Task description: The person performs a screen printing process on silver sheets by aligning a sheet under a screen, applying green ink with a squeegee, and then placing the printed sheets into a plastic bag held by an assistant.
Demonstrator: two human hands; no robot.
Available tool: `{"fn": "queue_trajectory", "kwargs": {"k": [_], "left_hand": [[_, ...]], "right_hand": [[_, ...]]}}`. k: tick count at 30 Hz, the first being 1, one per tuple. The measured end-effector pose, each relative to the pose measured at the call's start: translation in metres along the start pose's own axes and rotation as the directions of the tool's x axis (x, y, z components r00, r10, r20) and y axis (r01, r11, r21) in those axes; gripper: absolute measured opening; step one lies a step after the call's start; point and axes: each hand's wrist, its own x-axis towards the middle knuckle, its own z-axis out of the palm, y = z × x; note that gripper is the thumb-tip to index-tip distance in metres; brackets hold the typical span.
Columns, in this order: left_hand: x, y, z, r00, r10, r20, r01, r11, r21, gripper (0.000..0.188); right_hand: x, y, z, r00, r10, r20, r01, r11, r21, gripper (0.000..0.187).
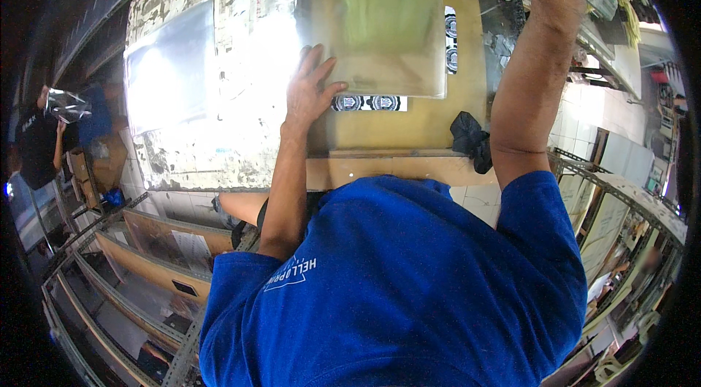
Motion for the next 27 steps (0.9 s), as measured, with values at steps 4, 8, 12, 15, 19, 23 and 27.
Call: {"fn": "queue_trajectory", "kwargs": {"k": [4,8,12,15,19,23,27], "left_hand": [[0.004,0.003,0.001,1.000,0.017,0.004,-0.017,1.000,-0.018,0.056],[0.004,0.003,0.000,1.000,0.016,-0.002,-0.016,1.000,-0.027,0.053],[0.002,0.006,-0.003,1.000,0.003,-0.001,-0.003,1.000,-0.012,0.052],[0.007,0.016,-0.016,0.997,0.041,-0.060,-0.037,0.998,0.054,0.053],[0.024,0.032,-0.048,0.921,-0.097,-0.377,0.007,0.972,-0.233,0.051],[0.037,0.077,-0.077,0.893,-0.320,-0.318,-0.099,0.549,-0.830,0.078],[0.017,0.110,-0.075,0.840,-0.524,-0.138,0.013,0.276,-0.961,0.089]], "right_hand": [[-0.002,0.001,-0.006,0.997,-0.049,-0.053,0.047,0.998,-0.038,0.037],[-0.002,0.000,-0.004,0.998,-0.024,-0.050,0.020,0.997,-0.072,0.039],[-0.002,0.009,0.006,0.998,-0.029,-0.062,0.027,0.999,-0.032,0.038],[-0.004,0.007,0.005,0.999,0.022,-0.035,-0.023,1.000,-0.019,0.036],[-0.023,0.001,0.006,0.999,0.043,-0.030,-0.044,0.998,-0.035,0.032],[-0.076,0.014,0.026,0.971,-0.207,-0.122,0.185,0.968,-0.168,0.028],[-0.142,-0.016,0.033,0.996,0.029,0.080,-0.022,0.996,-0.084,0.028]]}}
